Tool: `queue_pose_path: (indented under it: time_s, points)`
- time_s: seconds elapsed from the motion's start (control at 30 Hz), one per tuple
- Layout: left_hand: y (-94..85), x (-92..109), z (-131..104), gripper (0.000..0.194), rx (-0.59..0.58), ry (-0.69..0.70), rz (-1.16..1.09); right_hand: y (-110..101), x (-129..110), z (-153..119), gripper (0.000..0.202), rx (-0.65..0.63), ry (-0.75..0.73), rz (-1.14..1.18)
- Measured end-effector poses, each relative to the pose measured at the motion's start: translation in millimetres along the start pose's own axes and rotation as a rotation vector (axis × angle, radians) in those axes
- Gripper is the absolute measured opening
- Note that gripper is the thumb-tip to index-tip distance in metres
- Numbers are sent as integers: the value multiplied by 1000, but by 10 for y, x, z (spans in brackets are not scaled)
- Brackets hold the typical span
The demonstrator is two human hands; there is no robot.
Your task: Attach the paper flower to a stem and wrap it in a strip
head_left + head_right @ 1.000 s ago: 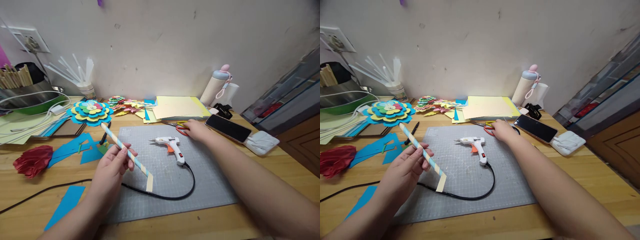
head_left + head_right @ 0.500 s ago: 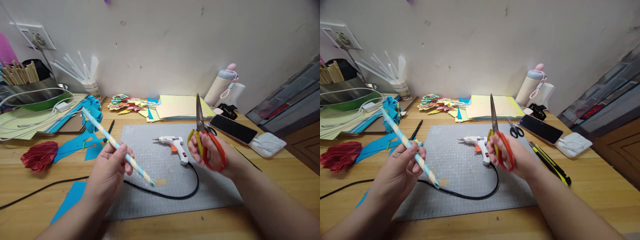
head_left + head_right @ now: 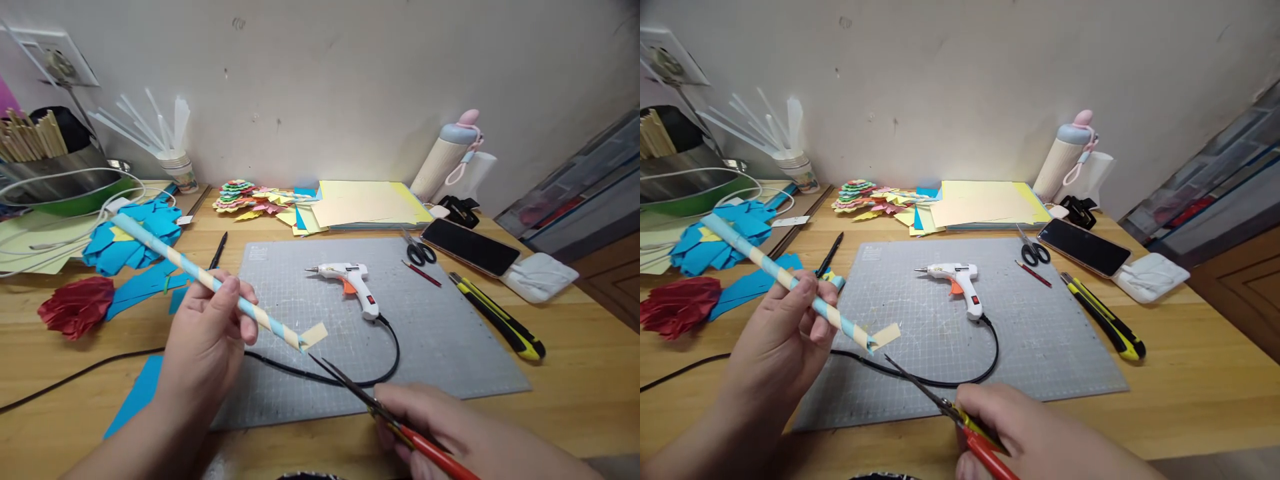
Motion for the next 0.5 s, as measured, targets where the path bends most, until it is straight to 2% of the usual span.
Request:
queue_pose_path:
  time_s: [0.1, 0.33, 0.5]
  points:
    - [6, -25, -9, 13, -4, -2, 4, 67, -50, 62, 35, -73, 0, 24]
    - [27, -63, -6, 16, -5, -30, 12, 134, -159, 230, 53, -58, -132, 3]
    - [27, -65, -2, 20, -17, -20, 23, 135, -215, 270, 53, -75, -166, -22]
Point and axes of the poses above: each hand's wrist, its own z-axis towards the middle knuckle, its own y-axis out of the palm, x = y × z, the point moved 2 cm from there along z, towards the middle knuckle, and after that the axes turned 2 degrees about z, right-handed, at the moved point
